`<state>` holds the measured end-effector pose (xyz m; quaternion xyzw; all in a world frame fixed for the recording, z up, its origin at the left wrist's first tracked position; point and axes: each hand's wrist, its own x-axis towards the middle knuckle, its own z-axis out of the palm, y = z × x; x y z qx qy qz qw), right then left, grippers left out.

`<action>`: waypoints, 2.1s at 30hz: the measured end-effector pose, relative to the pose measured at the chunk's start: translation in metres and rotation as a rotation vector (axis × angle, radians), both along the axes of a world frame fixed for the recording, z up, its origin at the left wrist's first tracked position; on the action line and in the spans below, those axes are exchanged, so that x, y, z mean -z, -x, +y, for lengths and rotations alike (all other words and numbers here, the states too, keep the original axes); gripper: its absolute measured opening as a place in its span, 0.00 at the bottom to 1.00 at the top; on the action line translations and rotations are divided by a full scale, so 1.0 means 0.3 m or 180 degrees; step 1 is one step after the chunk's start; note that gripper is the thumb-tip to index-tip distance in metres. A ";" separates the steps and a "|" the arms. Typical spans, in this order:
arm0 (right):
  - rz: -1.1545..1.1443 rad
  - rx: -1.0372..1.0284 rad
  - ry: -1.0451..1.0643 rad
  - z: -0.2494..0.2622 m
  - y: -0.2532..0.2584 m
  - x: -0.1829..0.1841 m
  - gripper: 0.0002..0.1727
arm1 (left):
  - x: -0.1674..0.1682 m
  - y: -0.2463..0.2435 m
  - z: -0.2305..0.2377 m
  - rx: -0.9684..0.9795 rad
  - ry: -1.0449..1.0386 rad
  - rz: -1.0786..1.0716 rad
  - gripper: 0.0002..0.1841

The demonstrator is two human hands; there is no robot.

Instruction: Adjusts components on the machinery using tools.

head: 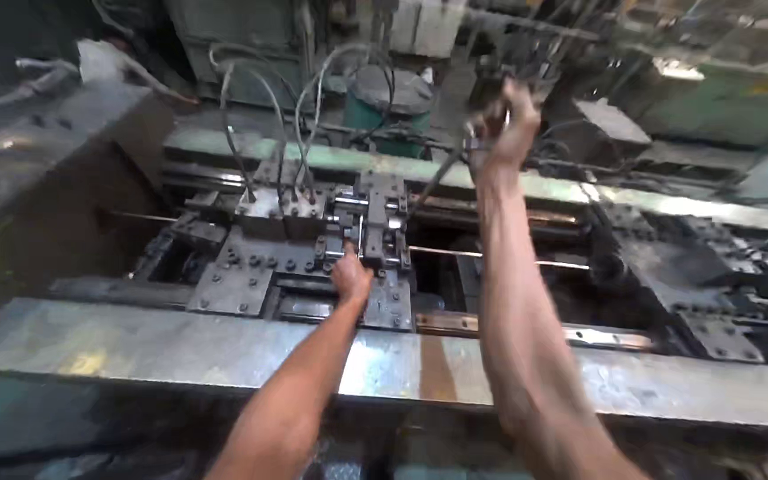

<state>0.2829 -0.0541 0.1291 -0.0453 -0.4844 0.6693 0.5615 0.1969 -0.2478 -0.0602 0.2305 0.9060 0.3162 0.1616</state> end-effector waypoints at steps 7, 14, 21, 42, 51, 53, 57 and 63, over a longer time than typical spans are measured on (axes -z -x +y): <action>0.0180 -0.0018 -0.0140 -0.035 0.001 0.019 0.23 | 0.008 0.001 0.006 -0.0013 0.0116 0.0108 0.30; 0.0255 -0.0301 0.0032 -0.516 -0.316 0.579 0.21 | 0.009 0.002 0.005 0.0025 -0.0119 0.0112 0.26; 0.1053 0.0176 0.1003 -0.433 -0.402 0.536 0.44 | 0.031 -0.014 -0.007 -0.0116 -0.0258 0.0297 0.23; -0.0259 -0.1108 0.1504 -0.423 -0.404 0.615 0.23 | 0.058 -0.005 0.017 -0.0166 0.0176 0.0371 0.21; -0.3591 0.0819 -0.1266 -0.295 -0.286 0.735 0.18 | 0.044 -0.015 0.020 0.0109 -0.0104 0.0823 0.30; -0.3476 0.1080 -0.1621 -0.292 -0.299 0.729 0.15 | -0.031 0.004 0.077 0.0515 -0.0340 0.1077 0.30; -0.3477 0.1238 -0.1815 -0.264 -0.318 0.684 0.14 | -0.122 0.136 0.306 0.1758 0.0179 0.1170 0.35; -0.4425 0.0410 -0.1713 -0.223 -0.316 0.495 0.20 | -0.044 0.193 0.484 0.2692 0.1015 0.1387 0.41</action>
